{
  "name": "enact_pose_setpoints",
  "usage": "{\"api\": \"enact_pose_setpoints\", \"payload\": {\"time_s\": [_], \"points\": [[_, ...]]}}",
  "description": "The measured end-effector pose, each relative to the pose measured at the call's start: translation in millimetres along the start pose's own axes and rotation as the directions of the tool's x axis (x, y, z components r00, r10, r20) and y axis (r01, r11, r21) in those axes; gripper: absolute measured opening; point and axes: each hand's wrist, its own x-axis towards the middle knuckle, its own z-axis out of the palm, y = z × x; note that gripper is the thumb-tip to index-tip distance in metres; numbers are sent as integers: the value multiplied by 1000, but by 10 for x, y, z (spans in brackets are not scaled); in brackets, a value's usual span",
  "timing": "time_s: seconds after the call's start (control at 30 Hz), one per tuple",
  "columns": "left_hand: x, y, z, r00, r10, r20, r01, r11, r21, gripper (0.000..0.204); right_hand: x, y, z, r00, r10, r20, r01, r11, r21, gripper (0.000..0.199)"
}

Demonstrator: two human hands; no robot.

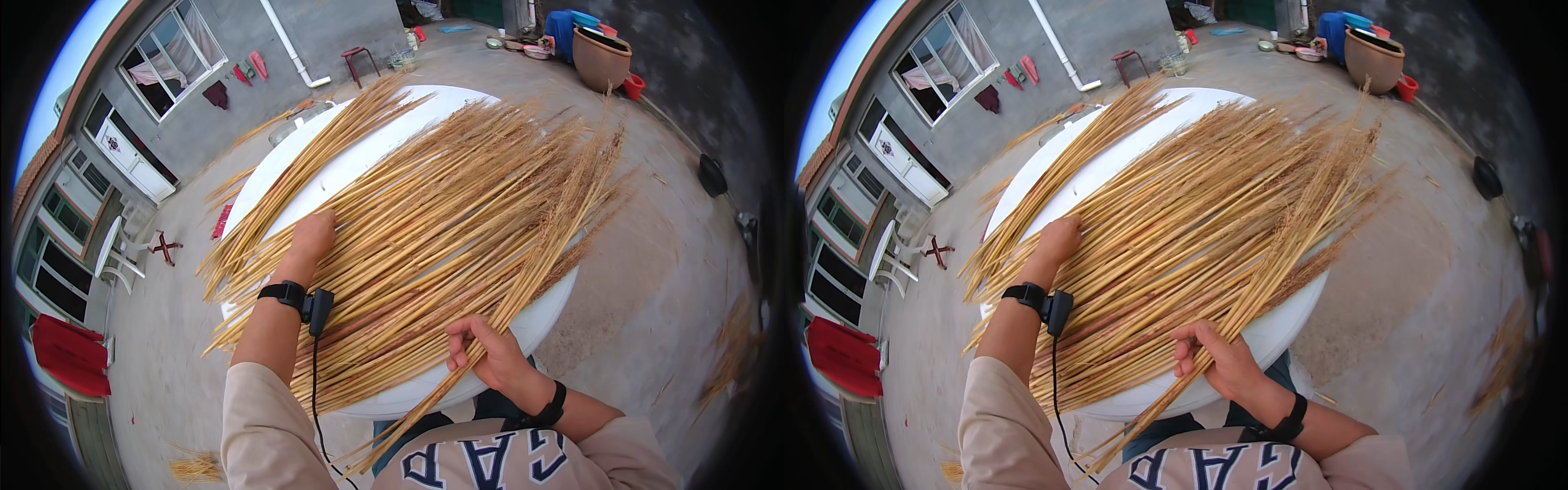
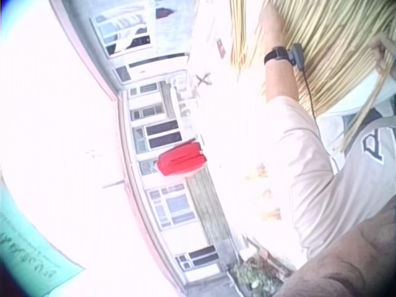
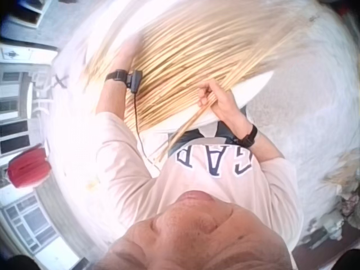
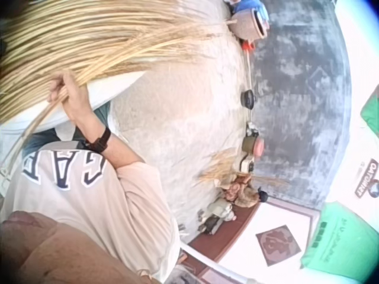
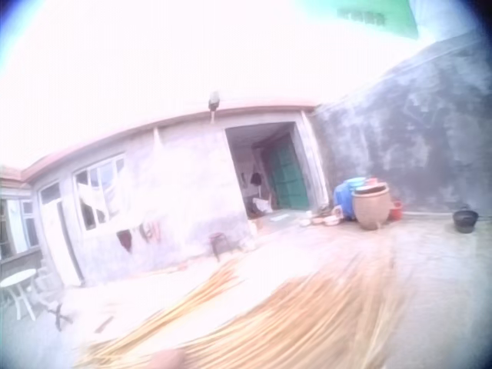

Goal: The person stands at a white round table outdoors and sorts a large pile of long, thin bamboo sticks. They repeatedly pick up bundles of sticks, align them, and place them back onto the table in a more organized manner. The person handles the sticks by hand, occasionally lifting them to inspect or adjust their alignment.

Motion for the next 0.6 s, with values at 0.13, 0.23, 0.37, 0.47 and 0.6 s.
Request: {"api": "enact_pose_setpoints", "payload": {"time_s": [0.13, 0.23, 0.37, 0.47, 0.6], "points": [[-81, -22, -141, 996, -58, -61, 56, 998, -33, 7, -5, -13, 11, 1000, 21, -13, -21, 1000, -11, 35], [-134, -84, -307, 983, -92, -161, 51, 968, -244, 13, -10, -2, 8, 1000, 23, 4, -23, 1000, 2, 35], [-216, -54, -540, 953, -179, -243, 98, 945, -312, 16, -17, 3, -9, 1000, -13, 7, 13, 1000, -26, 35], [-322, -39, -718, 902, -147, -406, 22, 955, -297, 14, -21, 3, 1, 1000, -19, 10, 20, 999, -47, 37], [-433, -14, -911, 841, -87, -534, -23, 980, -196, 15, -17, 4, -7, 1000, -22, 18, 23, 999, -31, 36]]}}
